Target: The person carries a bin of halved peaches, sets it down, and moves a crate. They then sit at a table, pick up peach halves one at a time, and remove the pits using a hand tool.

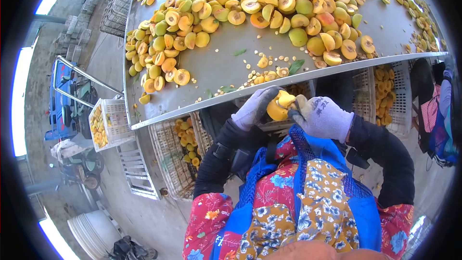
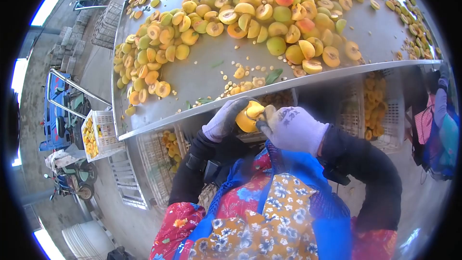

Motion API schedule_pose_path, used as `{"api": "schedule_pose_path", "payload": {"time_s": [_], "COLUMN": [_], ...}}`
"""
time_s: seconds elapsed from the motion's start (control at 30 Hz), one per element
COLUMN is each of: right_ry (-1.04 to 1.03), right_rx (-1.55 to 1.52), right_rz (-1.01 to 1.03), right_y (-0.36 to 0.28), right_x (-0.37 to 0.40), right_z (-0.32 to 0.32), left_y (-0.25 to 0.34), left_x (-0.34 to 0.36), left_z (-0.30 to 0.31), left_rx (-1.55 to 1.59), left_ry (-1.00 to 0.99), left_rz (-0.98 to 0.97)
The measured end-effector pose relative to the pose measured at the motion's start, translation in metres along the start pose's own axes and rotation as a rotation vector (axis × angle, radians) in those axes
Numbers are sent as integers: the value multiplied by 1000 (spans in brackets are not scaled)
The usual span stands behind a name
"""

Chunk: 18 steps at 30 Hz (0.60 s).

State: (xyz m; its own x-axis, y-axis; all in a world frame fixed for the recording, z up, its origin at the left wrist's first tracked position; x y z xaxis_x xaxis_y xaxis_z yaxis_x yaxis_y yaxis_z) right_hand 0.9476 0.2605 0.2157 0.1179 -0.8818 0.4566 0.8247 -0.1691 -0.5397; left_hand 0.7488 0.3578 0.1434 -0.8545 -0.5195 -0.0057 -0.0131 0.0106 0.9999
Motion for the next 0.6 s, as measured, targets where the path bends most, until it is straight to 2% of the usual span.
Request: {"api": "schedule_pose_path", "payload": {"time_s": [0.03,0.1,0.13,0.17,0.3,0.37,0.4,0.43,0.47,0.5,0.57,0.6], "right_ry": [5,44,31,-98,-452,-510,-525,-539,-520,-525,-533,-516], "right_rx": [9,-250,-402,-586,-1265,-1250,-1236,-1220,-1057,-1041,-1013,-968], "right_rz": [-63,-35,-11,-86,-470,-541,-561,-580,-491,-501,-519,-525], "right_y": [-3,19,28,32,33,26,29,34,43,45,45,45], "right_x": [2,-2,-5,-8,-14,-18,-24,-30,-36,-37,-38,-40], "right_z": [3,-11,-17,-21,-35,-41,-50,-59,-68,-68,-70,-71], "left_y": [-6,-19,-6,8,9,-13,-2,-9,-15,-1,26,22], "left_x": [4,15,20,24,46,70,84,108,133,154,197,218], "left_z": [4,11,12,12,24,34,38,46,54,60,72,85], "left_rx": [78,233,156,79,273,199,195,87,-23,-292,-659,-1007], "left_ry": [71,221,211,205,430,533,554,649,743,748,853,771], "left_rz": [11,30,-8,-46,215,117,158,163,176,177,589,742]}}
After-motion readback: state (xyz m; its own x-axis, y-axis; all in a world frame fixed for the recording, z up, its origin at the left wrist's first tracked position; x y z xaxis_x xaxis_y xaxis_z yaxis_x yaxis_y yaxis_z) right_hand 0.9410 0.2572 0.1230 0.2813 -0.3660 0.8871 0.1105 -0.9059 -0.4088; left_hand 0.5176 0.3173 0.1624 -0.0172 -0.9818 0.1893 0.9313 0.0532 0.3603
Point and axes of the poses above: each hand's wrist, its own x-axis away from the middle knuckle, its own z-axis out of the back of the hand, y = z × x, the point moved 1 cm from there along -x, towards the middle knuckle, and after that the axes turned 14 degrees about -z, right-handed, at the moved point
